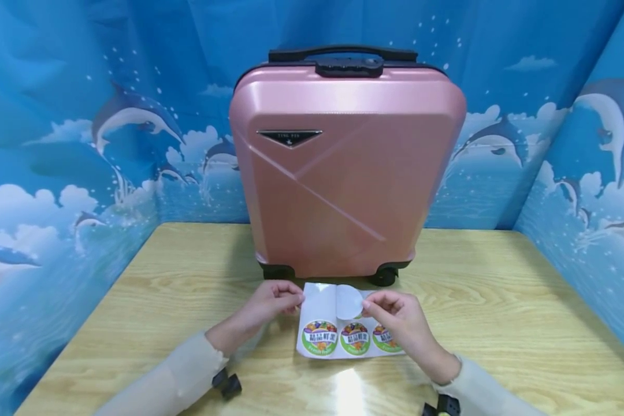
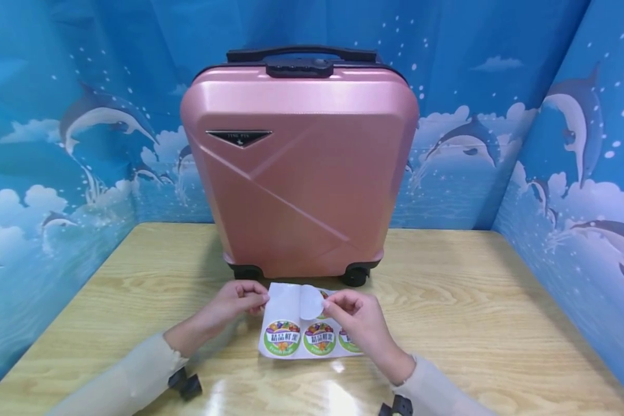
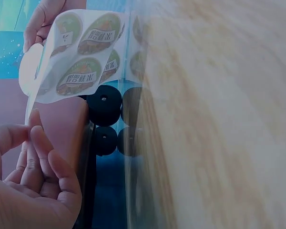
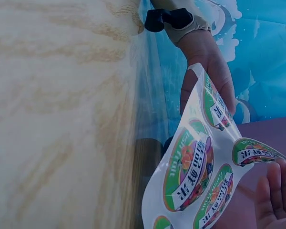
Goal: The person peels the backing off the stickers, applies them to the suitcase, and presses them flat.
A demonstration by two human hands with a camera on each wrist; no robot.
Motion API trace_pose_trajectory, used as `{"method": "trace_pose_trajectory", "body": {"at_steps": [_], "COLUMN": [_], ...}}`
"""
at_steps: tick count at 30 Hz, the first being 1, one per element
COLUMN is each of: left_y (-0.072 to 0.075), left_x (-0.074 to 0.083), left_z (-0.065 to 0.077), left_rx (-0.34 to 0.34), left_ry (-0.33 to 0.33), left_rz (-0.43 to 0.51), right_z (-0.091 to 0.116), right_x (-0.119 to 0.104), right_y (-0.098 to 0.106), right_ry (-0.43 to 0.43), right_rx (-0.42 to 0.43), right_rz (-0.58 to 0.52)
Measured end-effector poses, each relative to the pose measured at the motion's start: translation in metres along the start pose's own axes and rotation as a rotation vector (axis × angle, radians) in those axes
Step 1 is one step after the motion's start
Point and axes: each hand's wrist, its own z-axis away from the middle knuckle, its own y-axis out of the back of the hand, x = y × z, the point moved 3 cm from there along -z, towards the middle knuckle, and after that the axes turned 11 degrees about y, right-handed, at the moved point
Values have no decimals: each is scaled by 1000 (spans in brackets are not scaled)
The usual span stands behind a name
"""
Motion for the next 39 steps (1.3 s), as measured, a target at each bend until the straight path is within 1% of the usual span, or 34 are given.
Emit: {"method": "trace_pose_trajectory", "body": {"at_steps": [5,10,14,18,21,25,27,30,35,37,39], "left_y": [1,3,3,4,4,6,7,10,16,19,22], "left_x": [-1,-4,-3,-2,-1,-1,-2,-3,-3,-2,0], "left_z": [0,-2,-1,1,1,1,2,2,2,3,3], "left_rx": [12,25,26,29,25,29,36,47,80,93,104], "left_ry": [30,63,70,83,71,59,70,84,105,99,76], "left_rz": [-11,-36,-44,-45,-49,-53,-61,-100,-167,-191,-220], "right_z": [0,0,-1,-1,0,0,0,0,-1,-1,-2], "right_x": [0,-4,-6,-5,-4,-3,-3,-3,-4,-5,-5], "right_y": [1,3,3,5,6,5,4,3,1,1,1], "right_ry": [1,2,7,-18,-31,-19,-12,-4,-1,1,3], "right_rx": [5,20,31,36,46,48,47,43,34,32,33], "right_rz": [11,-12,-7,4,10,-7,-22,-39,-32,-30,-26]}}
